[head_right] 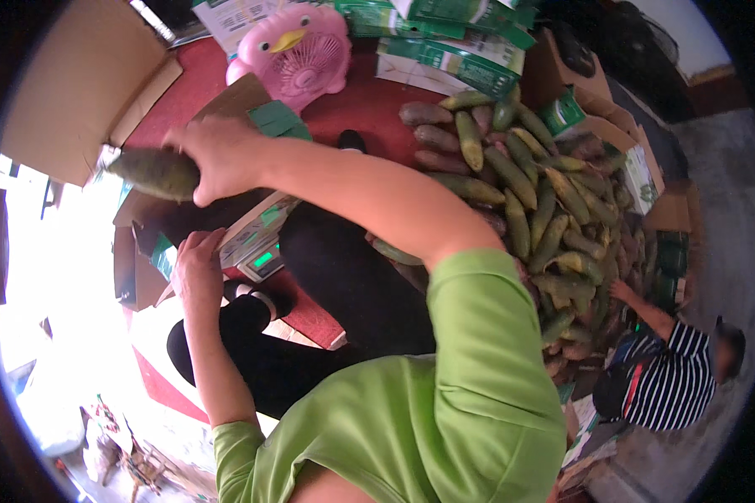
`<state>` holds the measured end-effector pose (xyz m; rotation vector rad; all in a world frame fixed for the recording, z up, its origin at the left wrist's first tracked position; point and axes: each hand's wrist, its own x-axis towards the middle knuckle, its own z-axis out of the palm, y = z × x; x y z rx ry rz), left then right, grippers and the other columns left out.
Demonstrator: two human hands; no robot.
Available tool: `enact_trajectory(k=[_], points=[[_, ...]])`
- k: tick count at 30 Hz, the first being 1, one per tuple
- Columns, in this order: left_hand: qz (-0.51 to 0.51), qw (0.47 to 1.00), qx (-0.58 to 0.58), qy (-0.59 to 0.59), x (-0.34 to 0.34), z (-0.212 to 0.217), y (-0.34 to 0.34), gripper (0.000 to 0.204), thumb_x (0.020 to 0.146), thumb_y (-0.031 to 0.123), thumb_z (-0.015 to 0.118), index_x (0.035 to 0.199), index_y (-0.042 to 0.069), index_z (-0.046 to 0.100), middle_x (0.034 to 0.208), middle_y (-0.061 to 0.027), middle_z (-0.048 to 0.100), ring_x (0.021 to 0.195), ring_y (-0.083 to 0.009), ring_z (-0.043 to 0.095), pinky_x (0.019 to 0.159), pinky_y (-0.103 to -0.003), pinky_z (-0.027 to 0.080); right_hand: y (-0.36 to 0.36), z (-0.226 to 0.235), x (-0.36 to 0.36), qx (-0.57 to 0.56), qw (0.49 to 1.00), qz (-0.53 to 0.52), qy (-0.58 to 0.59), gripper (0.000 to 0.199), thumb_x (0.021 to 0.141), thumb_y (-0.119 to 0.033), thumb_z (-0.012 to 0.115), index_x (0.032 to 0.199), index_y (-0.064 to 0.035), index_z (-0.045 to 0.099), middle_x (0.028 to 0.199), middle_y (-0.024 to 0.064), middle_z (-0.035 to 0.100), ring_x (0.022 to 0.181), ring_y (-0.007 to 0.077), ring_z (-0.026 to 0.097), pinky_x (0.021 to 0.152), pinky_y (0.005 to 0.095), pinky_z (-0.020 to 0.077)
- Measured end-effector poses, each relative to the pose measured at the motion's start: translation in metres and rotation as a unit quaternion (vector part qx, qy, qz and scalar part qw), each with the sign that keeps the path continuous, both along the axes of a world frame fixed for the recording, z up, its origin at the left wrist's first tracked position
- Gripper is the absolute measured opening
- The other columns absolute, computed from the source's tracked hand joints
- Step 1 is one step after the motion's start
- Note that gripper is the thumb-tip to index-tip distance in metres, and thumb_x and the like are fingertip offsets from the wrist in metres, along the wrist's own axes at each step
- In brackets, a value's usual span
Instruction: Packing long green vegetables from a pile on the floor into cardboard boxes and weighing them.
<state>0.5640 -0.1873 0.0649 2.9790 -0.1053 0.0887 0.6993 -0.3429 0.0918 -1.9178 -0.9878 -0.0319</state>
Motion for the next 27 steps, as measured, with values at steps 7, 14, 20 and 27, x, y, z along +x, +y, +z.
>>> enact_trajectory(k=[7, 14, 20, 27], points=[[-0.001, 1.000, 0.000, 0.009, 0.004, -0.002, -0.006, 0.033, 0.071, 0.001, 0.057, 0.099, 0.014, 0.068, 0.091, -0.0042, 0.061, 0.089, -0.0237, 0.058, 0.075, -0.035, 0.047, 0.018, -0.066, 0.004, -0.333, 0.939, -0.075, -0.029, 0.057, 0.068, -0.020, 0.070, 0.120, -0.0089, 0.049, 0.108, 0.0157, 0.058, 0.104, 0.0337, 0.054, 0.086, 0.0457, 0.0431], [0.028, 0.999, 0.015, 0.019, 0.008, 0.001, -0.009, 0.030, 0.078, 0.001, 0.056, 0.101, 0.015, 0.068, 0.095, -0.0044, 0.062, 0.090, -0.0239, 0.059, 0.076, -0.037, 0.048, -0.127, -0.001, -0.038, 0.054, 0.979, -0.148, 0.130, 0.036, 0.080, -0.014, 0.065, 0.114, -0.0052, 0.058, 0.094, 0.0075, 0.066, 0.083, 0.0125, 0.063, 0.074, 0.0275, 0.0500], [0.010, 0.999, 0.029, 0.034, 0.008, -0.001, -0.009, 0.029, 0.078, -0.001, 0.057, 0.100, 0.013, 0.068, 0.097, -0.0049, 0.063, 0.092, -0.0230, 0.060, 0.076, -0.035, 0.048, -0.281, -0.133, -0.134, -0.047, 0.855, -0.454, 0.246, 0.032, 0.079, -0.018, 0.064, 0.107, -0.0028, 0.061, 0.093, 0.0125, 0.066, 0.087, 0.0202, 0.063, 0.079, 0.0321, 0.0486], [-0.022, 1.000, 0.010, 0.011, 0.007, -0.008, -0.003, 0.028, 0.077, -0.004, 0.056, 0.101, 0.007, 0.067, 0.097, -0.0083, 0.063, 0.091, -0.0257, 0.060, 0.077, -0.036, 0.048, -0.306, -0.262, -0.261, -0.235, 0.717, -0.548, 0.361, 0.034, 0.075, -0.026, 0.066, 0.095, 0.0013, 0.064, 0.088, 0.0178, 0.065, 0.085, 0.0295, 0.063, 0.076, 0.0369, 0.0492]])
